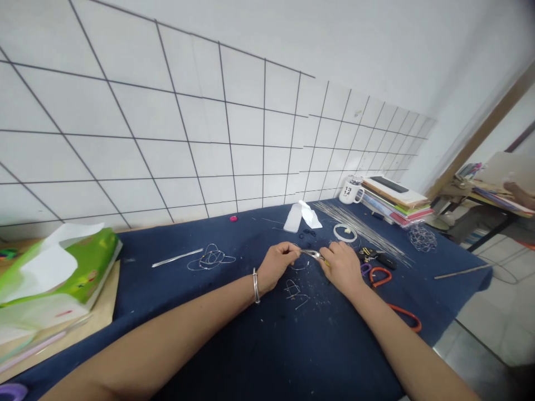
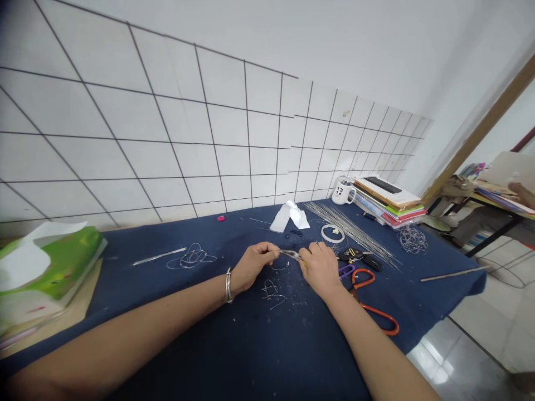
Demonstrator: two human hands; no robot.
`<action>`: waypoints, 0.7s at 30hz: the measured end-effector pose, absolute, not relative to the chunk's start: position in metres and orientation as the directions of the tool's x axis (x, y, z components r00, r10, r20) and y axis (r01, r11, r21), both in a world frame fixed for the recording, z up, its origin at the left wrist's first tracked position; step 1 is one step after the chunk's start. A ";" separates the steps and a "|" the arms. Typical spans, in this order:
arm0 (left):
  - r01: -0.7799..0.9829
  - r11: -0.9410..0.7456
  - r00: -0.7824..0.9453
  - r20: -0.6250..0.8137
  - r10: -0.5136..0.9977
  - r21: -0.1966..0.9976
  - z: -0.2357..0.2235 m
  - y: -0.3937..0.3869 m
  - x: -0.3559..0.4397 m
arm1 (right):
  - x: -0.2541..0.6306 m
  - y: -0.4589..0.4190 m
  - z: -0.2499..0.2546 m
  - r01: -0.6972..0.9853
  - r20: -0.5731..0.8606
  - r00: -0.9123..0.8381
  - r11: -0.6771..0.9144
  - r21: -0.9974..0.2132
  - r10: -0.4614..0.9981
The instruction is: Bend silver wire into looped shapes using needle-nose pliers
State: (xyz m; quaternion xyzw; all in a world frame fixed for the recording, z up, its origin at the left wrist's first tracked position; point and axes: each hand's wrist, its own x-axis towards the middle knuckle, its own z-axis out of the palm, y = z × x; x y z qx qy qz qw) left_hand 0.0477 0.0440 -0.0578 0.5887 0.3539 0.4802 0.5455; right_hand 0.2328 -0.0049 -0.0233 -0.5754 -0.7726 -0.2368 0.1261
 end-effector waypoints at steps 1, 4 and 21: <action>-0.102 -0.160 0.295 0.183 0.938 0.982 -0.058 0.045 0.047 | 0.233 -0.005 -0.023 0.949 0.466 -0.304 0.224 0.221 0.831; -0.091 -0.167 0.311 0.187 0.932 0.982 -0.059 0.046 0.047 | 0.233 -0.005 -0.024 0.950 0.461 -0.302 0.220 0.224 0.834; -0.054 -0.169 0.288 0.177 0.941 0.984 -0.059 0.045 0.048 | 0.231 -0.005 -0.023 0.949 0.468 -0.301 0.213 0.234 0.831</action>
